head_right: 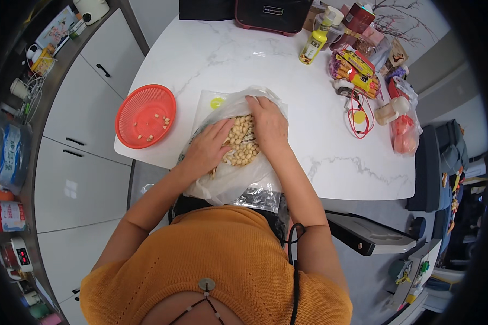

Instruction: The person peels peanuts by hand from a clear plastic bag on a white kitchen counter, placing the shells into a red bowl.

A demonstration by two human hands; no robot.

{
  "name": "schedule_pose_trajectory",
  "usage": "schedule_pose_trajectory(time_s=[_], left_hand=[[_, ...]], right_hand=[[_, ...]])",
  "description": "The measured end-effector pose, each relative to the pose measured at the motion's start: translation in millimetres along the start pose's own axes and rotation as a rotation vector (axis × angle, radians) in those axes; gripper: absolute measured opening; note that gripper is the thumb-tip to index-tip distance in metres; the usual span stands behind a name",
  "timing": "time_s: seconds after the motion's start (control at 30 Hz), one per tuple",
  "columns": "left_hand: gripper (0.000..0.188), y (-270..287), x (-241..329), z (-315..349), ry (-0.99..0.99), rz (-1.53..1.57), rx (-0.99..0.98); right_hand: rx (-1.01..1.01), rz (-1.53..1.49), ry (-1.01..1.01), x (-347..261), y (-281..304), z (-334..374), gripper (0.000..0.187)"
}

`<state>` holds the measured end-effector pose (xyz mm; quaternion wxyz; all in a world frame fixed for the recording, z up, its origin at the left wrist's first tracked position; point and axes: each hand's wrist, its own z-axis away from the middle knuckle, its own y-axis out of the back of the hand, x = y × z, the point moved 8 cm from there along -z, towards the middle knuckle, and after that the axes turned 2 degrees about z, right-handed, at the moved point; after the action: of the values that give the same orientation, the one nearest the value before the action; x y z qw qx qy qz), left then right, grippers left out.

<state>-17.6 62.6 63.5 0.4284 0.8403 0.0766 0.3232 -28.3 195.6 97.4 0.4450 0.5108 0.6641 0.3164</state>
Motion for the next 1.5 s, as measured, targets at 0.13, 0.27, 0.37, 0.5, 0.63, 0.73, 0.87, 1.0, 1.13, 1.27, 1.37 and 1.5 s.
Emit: schedule_pose_trajectory(time_s=[0.13,0.27,0.37,0.5,0.63,0.73,0.87,1.0,1.13,1.27,1.37,1.5], left_hand=[[0.056,-1,-12,-14,0.007,0.028,-0.094],[0.046,3,-21,-27,-0.041,0.057,-0.147],[0.038,7,-28,-36,-0.110,0.070,-0.069],[0.043,-2,-39,-54,-0.114,0.122,-0.123],[0.042,1,-28,-61,-0.165,0.125,-0.110],[0.035,11,-8,-51,-0.178,0.062,-0.132],[0.029,21,12,-20,-0.250,-0.088,-0.103],[0.024,16,11,2,-0.197,-0.122,-0.245],[0.020,12,-4,11,-0.126,-0.214,-0.314],[0.017,13,-8,12,-0.077,-0.266,-0.311],[0.017,14,-5,9,-0.089,-0.293,-0.315],[0.016,11,-8,11,-0.105,-0.290,-0.302]], right_hand=[[0.076,0.076,0.058,1,-4,8,0.042],[0.228,-0.036,0.266,-28,28,26,0.034],[0.015,-0.187,0.465,-51,24,47,0.024],[-0.210,-0.345,0.553,-62,-5,66,0.012],[-0.251,-0.265,0.559,-74,-18,73,0.014],[-0.255,-0.273,0.570,-75,-15,69,0.013],[-0.128,-0.216,0.507,-60,5,59,0.011],[-0.085,-0.125,0.390,-46,9,52,0.008],[-0.152,-0.038,0.266,-34,4,51,0.008],[-0.176,0.001,0.231,-28,2,50,0.009],[-0.138,-0.028,0.271,-38,1,45,0.010],[-0.057,-0.093,0.490,-60,-10,30,0.018]])
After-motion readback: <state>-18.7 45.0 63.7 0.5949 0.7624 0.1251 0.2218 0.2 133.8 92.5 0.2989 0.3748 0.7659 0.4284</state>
